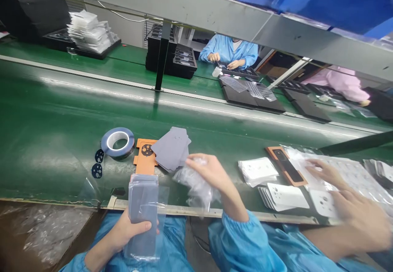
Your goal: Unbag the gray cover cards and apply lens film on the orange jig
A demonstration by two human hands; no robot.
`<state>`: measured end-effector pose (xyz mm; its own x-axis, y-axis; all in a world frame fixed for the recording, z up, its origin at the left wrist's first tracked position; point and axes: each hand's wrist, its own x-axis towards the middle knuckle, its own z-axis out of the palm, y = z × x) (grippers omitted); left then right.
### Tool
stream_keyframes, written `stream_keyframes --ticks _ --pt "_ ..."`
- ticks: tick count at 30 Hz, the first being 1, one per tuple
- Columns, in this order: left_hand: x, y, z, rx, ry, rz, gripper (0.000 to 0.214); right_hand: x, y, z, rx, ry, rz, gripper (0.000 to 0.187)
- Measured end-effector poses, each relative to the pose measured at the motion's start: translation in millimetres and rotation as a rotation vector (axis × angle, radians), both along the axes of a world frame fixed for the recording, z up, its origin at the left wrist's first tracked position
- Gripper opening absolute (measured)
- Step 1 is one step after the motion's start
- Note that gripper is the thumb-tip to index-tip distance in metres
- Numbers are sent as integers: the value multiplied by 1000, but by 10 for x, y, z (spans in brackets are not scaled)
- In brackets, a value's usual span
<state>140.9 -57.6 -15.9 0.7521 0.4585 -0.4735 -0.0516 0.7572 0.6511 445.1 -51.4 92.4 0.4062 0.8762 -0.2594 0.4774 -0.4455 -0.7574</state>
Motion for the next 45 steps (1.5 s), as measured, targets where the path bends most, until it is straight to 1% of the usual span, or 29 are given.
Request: stream_keyframes --ticks 3,4,6,8,9,11,13,16,19,21,23,25,29,31,32,34,37,38,40,41,43,45 --pt "101 3 22 25 -28 -67 48 -444 -292 -114 -49 178 173 39" --pt "126 0 34 54 -30 -71 51 -565 -369 -170 -54 242 203 37" --pt "153 -8 57 138 -23 -62 58 -727 -499 -277 -46 351 211 29" --pt "152 -13 69 203 -4 -44 61 -775 -608 -355 -13 393 160 22" --pt "145 -15 68 205 5 -48 60 -768 -656 -382 8 391 125 21" --pt "130 -19 56 171 22 -53 57 -731 -739 -420 48 391 77 25" --pt "122 -25 46 144 50 -35 56 -721 -791 -452 92 437 72 29" --pt "136 -37 63 163 104 21 56 -825 -801 -497 104 471 85 35" --pt "159 -37 111 202 132 32 54 -996 -757 -526 83 373 71 26" --pt "159 -27 137 232 129 24 52 -1065 -732 -541 109 330 84 18" --pt "142 -11 151 253 108 28 52 -1067 -729 -555 119 331 99 11" --pt "111 5 160 238 72 26 52 -1005 -749 -568 112 374 75 6" --pt "56 37 201 79 12 11 46 -781 -837 -570 195 465 -46 3" --pt "50 55 223 9 15 34 46 -687 -882 -560 218 425 -98 6" --pt "53 64 228 2 27 45 45 -662 -896 -554 210 398 -110 6" --pt "72 79 222 44 69 49 43 -675 -899 -540 166 372 -71 13" --pt "112 88 186 187 125 45 43 -847 -828 -526 74 374 90 33" --pt "123 87 174 227 130 47 45 -922 -792 -525 50 364 131 35" --pt "132 82 158 274 125 53 51 -1041 -727 -532 32 325 166 25" --pt "129 80 156 267 121 65 53 -1067 -707 -540 45 298 165 21" --pt "108 84 161 157 125 100 55 -1032 -700 -562 103 240 135 21" --pt "75 99 172 -20 123 131 56 -900 -735 -587 145 210 67 14"
